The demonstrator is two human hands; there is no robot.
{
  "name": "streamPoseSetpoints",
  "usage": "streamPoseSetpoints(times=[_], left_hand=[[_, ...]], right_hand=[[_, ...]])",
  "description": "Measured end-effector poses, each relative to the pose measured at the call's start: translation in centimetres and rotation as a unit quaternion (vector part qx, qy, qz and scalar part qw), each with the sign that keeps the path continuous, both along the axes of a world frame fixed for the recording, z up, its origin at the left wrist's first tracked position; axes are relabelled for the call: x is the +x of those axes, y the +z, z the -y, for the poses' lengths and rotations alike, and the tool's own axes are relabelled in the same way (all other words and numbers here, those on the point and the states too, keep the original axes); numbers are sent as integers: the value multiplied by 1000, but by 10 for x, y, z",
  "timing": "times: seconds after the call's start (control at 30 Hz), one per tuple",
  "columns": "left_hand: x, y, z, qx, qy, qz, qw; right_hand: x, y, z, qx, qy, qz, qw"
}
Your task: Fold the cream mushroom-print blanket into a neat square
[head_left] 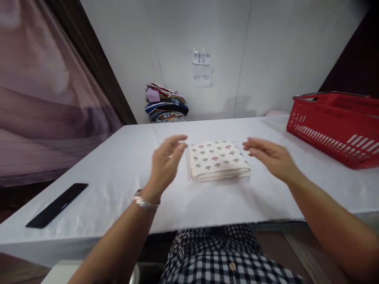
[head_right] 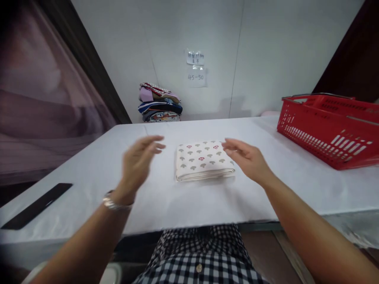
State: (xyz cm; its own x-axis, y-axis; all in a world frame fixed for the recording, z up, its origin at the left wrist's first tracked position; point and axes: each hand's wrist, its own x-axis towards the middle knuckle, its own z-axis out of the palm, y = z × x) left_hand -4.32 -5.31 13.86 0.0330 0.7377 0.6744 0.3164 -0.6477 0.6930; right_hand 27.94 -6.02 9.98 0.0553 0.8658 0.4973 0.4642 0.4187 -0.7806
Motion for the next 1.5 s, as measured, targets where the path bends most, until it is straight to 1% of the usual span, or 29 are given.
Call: streamPoseSetpoints(times=[0.03, 0.1, 0.17, 0.2, 0.23, 0.27, 0.3, 0.37, 0.5, 0.57, 0.67, 0.73, 0.77, 0.83, 0.9, 0.97, 1.03, 1.07, 1.13, 1.2, 1.27, 1.33, 1.4, 1.43, 1.5], left_hand=[[1, -19, -7, -51, 22, -38, 998], [2, -62, -21, -153, 69, -102, 980], [4, -99, -32, -229, 95, -129, 960], [4, -112, -35, -260, 100, -130, 951], [4, -122, -38, -289, 102, -125, 944], [4, -128, -42, -316, 100, -116, 936], [4, -131, -45, -340, 98, -106, 929], [4, -130, -54, -371, 105, -94, 918], [14, -121, -78, -409, 148, -108, 894], [24, -118, -91, -425, 141, -125, 886], [35, -116, -110, -410, 113, -132, 895], [33, -113, -124, -389, 120, -124, 905], [30, -111, -131, -386, 129, -120, 905], [22, -109, -141, -397, 148, -116, 899], [14, -111, -147, -414, 157, -113, 889], [8, -116, -144, -414, 157, -106, 891], [3, -123, -135, -401, 159, -91, 898], [1, -125, -129, -389, 159, -73, 905], [-5, -128, -116, -348, 161, -31, 923], [-9, -126, -103, -277, 158, -14, 948], [-11, -123, -92, -195, 141, -57, 969], [-6, -120, -83, -126, 102, -134, 978], [3, -119, -77, -86, 61, -206, 973], [8, -117, -75, -75, 50, -225, 970], [17, -109, -68, -56, 46, -217, 974]], right_hand=[[3, -14, -6, -37, -25, 7, 999], [10, -46, -18, -115, -91, 32, 989], [16, -76, -29, -162, -139, 61, 975], [18, -87, -34, -171, -156, 78, 970], [20, -94, -37, -175, -169, 94, 965], [20, -99, -40, -179, -177, 107, 962], [20, -100, -43, -186, -180, 117, 959], [19, -98, -50, -218, -177, 124, 952], [15, -89, -73, -302, -175, 95, 932], [11, -88, -85, -315, -164, 86, 931], [0, -92, -97, -290, -135, 75, 944], [-10, -96, -102, -254, -126, 56, 957], [-15, -98, -104, -238, -129, 51, 961], [-23, -102, -107, -227, -139, 60, 962], [-27, -106, -109, -233, -152, 73, 958], [-26, -110, -109, -238, -158, 59, 956], [-22, -111, -105, -221, -167, 24, 961], [-19, -110, -101, -200, -173, 7, 964], [-16, -104, -93, -134, -182, -23, 974], [-18, -97, -83, -64, -165, -38, 984], [-25, -90, -73, -12, -120, -29, 992], [-34, -87, -65, 23, -63, 1, 998], [-41, -86, -58, 48, -15, 26, 998], [-45, -86, -56, 56, -1, 31, 998], [-49, -83, -51, 66, -3, 14, 998]])
